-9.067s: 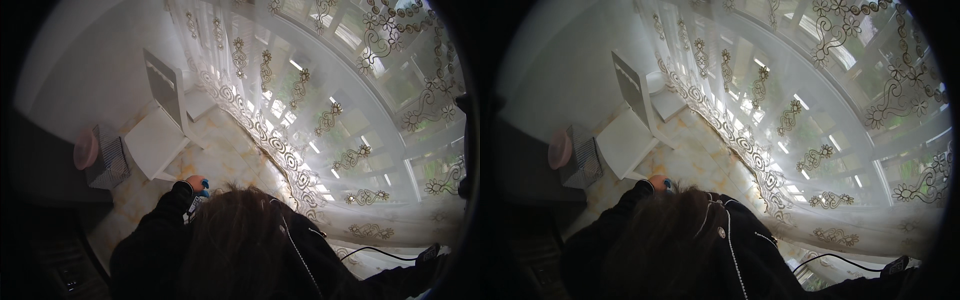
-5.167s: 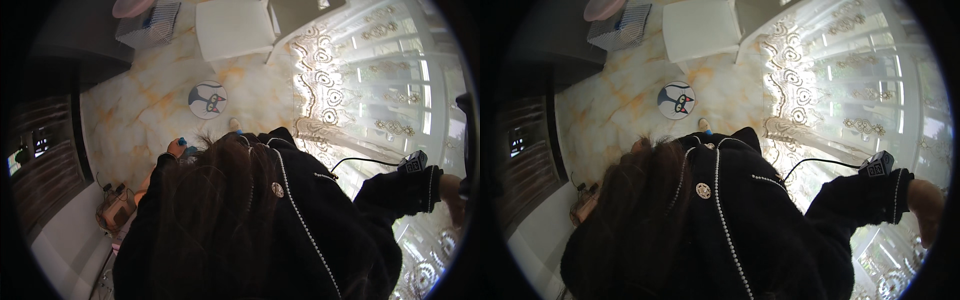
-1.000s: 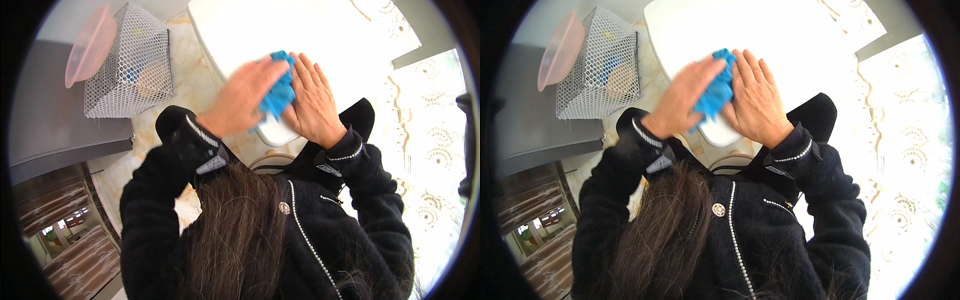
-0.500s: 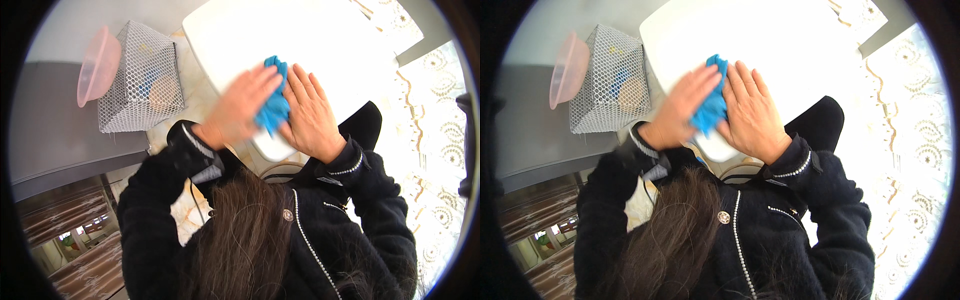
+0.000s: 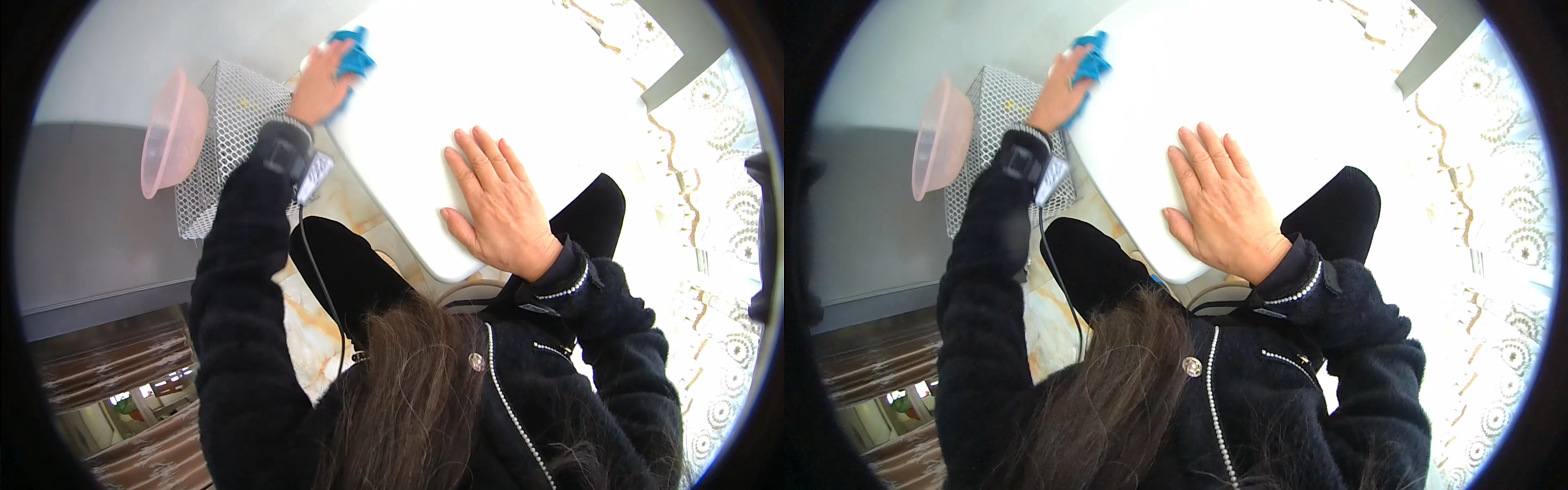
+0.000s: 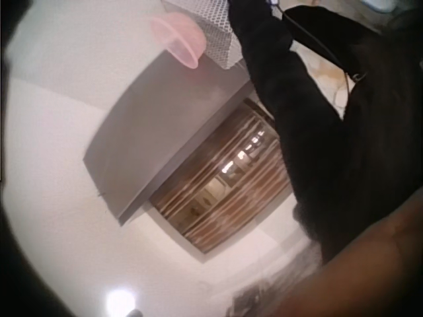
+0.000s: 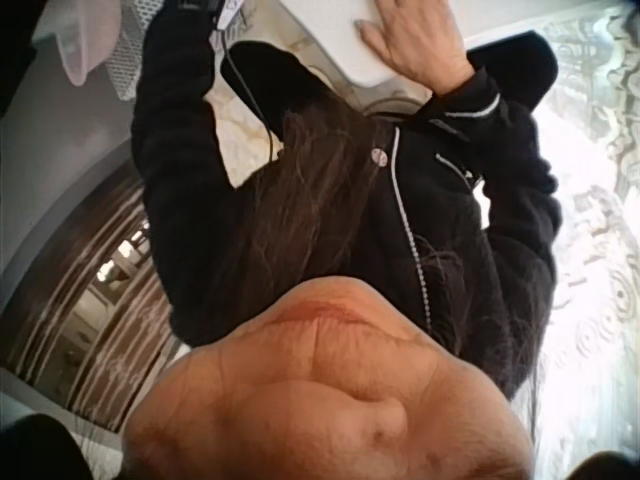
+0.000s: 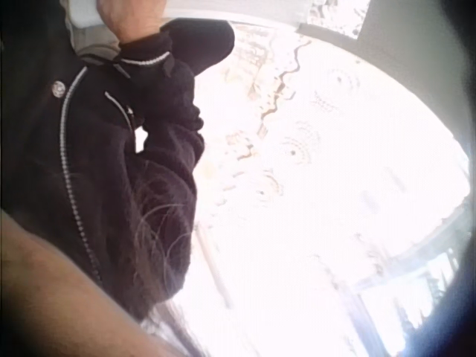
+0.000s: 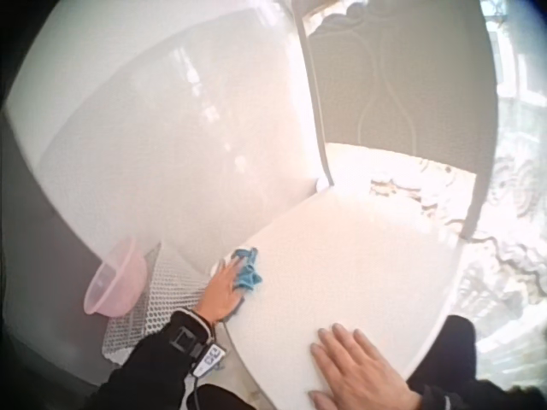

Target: The person wipes a white plastic chair with a blue cloth, moving around the room to clean different surfaces. They also briefly lift a small round mat and wipe the chair seat and backrest.

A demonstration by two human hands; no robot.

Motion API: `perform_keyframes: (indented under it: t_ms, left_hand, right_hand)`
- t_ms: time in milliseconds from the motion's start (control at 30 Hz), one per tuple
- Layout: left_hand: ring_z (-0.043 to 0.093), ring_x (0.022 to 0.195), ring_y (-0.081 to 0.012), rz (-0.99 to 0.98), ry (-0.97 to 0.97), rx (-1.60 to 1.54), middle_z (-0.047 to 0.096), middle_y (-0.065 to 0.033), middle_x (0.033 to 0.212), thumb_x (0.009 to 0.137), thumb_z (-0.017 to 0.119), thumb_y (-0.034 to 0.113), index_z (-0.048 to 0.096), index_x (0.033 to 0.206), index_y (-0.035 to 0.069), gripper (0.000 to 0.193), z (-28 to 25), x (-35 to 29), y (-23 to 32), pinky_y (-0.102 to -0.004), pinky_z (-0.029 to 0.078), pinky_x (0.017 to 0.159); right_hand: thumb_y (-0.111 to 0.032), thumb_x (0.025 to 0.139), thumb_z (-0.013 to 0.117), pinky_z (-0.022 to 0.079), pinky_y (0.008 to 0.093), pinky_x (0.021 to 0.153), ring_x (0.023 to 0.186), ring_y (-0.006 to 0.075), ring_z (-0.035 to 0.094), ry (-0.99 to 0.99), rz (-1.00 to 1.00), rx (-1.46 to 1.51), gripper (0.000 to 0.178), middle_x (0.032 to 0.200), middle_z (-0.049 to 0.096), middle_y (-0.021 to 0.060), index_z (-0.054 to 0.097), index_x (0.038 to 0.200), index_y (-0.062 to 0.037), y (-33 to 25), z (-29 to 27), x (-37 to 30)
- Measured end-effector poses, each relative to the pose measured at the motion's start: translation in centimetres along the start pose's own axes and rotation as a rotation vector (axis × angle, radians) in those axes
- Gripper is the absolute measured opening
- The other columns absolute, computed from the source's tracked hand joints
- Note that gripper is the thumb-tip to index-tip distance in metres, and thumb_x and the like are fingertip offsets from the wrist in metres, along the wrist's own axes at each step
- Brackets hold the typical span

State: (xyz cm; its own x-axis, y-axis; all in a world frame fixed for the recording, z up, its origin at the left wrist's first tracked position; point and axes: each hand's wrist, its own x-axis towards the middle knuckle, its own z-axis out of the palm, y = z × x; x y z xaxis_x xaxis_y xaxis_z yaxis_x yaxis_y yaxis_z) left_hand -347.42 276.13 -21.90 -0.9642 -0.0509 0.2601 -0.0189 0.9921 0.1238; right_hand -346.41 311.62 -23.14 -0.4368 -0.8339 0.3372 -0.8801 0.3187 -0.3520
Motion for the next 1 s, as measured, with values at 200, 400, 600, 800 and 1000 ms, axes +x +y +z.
perform_keyframes:
  t_ms: [200, 400, 600, 800, 1000]
  left_hand:
    - [0.032, 0.138, -0.0363, 0.402, -0.206, -0.266, 0.041, -0.0125, 0.147, 0.083, 0.065, 0.020, 0.044, 0.141, 0.014, 0.062, -1.1, -4.7, 15.3, -0.0482, 0.023, 0.116]
    - [0.035, 0.134, -0.0412, 0.215, -0.088, 0.038, 0.045, -0.0125, 0.143, 0.084, 0.064, 0.021, 0.040, 0.142, 0.013, 0.063, 0.4, 1.7, 1.4, -0.0489, 0.028, 0.111]
    - [0.035, 0.135, -0.0389, -0.029, -0.023, 0.005, 0.044, -0.0128, 0.144, 0.089, 0.060, 0.025, 0.039, 0.143, 0.012, 0.059, 1.0, 3.6, -4.5, -0.0444, 0.025, 0.114]
    - [0.027, 0.141, -0.0339, 0.440, -0.104, -0.155, 0.035, -0.0136, 0.150, 0.084, 0.060, 0.011, 0.035, 0.146, 0.010, 0.067, 1.4, -1.7, 12.2, -0.0440, 0.021, 0.117]
    - [0.029, 0.140, -0.0374, 0.347, -0.101, -0.218, 0.039, -0.0135, 0.147, 0.085, 0.059, 0.011, 0.038, 0.145, 0.015, 0.063, 0.6, -1.7, 9.1, -0.0434, 0.022, 0.116]
  right_hand:
    - [-0.036, 0.091, 0.048, 0.015, 0.0454, 0.117, 0.142, 0.0352, 0.023, -0.125, 0.044, -0.035, 0.063, 0.148, 0.032, 0.0226, 0.040, 0.138, 0.0038, 0.4, -1.1, -0.3]
    - [-0.038, 0.092, 0.046, 0.016, 0.0453, 0.117, 0.141, 0.0368, 0.025, -0.025, 0.017, 0.030, 0.062, 0.145, 0.035, 0.0252, 0.045, 0.133, 0.0079, 0.8, -0.7, 0.0]
    - [-0.034, 0.091, 0.049, 0.019, 0.0449, 0.117, 0.140, 0.0363, 0.027, -0.007, 0.001, 0.074, 0.059, 0.144, 0.038, 0.0243, 0.046, 0.132, 0.0082, 0.9, -0.5, -0.5]
    - [-0.030, 0.089, 0.053, 0.024, 0.0452, 0.114, 0.134, 0.0357, 0.035, 0.026, 0.016, 0.121, 0.054, 0.136, 0.045, 0.0226, 0.052, 0.125, 0.0089, 0.9, -0.6, -0.8]
    - [-0.030, 0.087, 0.054, 0.027, 0.0449, 0.112, 0.131, 0.0333, 0.038, 0.098, -0.028, 0.079, 0.053, 0.133, 0.048, 0.0200, 0.052, 0.124, 0.0080, 1.5, -0.2, -0.8]
